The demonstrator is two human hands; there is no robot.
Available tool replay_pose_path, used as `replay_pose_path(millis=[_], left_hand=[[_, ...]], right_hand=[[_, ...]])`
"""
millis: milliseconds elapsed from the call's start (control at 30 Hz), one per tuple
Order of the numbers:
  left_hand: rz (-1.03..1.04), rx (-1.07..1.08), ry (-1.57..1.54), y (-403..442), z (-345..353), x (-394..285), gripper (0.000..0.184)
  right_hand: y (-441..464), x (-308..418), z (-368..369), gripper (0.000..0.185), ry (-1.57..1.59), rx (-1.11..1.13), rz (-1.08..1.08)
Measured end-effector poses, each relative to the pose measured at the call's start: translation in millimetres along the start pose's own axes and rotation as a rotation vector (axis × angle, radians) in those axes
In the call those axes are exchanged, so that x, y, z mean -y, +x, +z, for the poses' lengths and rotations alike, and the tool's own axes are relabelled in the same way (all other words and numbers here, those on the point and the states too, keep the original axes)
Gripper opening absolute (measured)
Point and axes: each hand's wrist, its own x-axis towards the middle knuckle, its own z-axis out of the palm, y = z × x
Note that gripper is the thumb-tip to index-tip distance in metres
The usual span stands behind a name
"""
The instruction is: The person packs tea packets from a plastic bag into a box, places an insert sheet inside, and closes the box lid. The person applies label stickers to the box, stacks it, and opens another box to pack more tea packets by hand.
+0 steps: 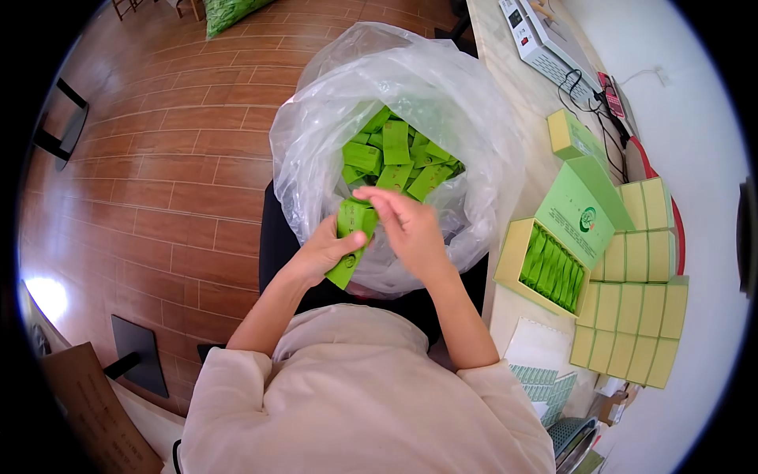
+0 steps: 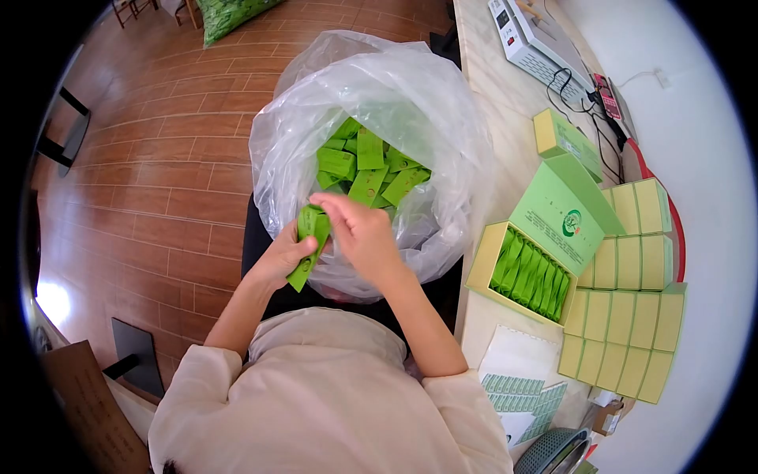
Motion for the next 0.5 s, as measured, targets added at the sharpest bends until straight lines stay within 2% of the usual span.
replay_pose_path(millis=[33, 100, 167, 233, 300, 333, 400, 433, 500], left_hand=[[-0.001, -0.001, 0.001, 1, 3, -7, 0.061], [-0.005, 0.003, 0.082, 5, 7, -17, 0.065], [0.032, -0.067, 0.206, 9, 4, -8, 0.065], [0.063, -0.132, 0.329, 11, 3, -4, 0.064], [0.03, -0.147, 0.681, 14, 2, -3, 0.059], [0.021, -0.143, 0.682, 16, 1, -3, 0.059], [0.01, -0.177, 0.965, 19, -3, -2, 0.044], [0.004, -0.173, 0.966, 21, -6, -4, 0.044], [-0.08, -0.217, 0.818, 26, -8, -10, 0.028]], right_hand=[[0, -3, 0, 0.023, 0.001, 0.0, 0.001], [1, -15, -2, 0.022, 0.303, -0.099, 0.245], [0, -22, -5, 0.027, 0.394, -0.067, 0.279], [-4, -28, -6, 0.034, 0.092, 0.069, 0.09], [-11, -37, -6, 0.037, -0.014, 0.133, 0.097], [-14, -42, -6, 0.041, -0.122, 0.201, 0.096], [-18, -56, -10, 0.042, -0.056, 0.114, 0.194], [-20, -62, -13, 0.043, 0.004, 0.029, 0.281], [-23, -72, -22, 0.044, 0.036, 0.012, 0.313]])
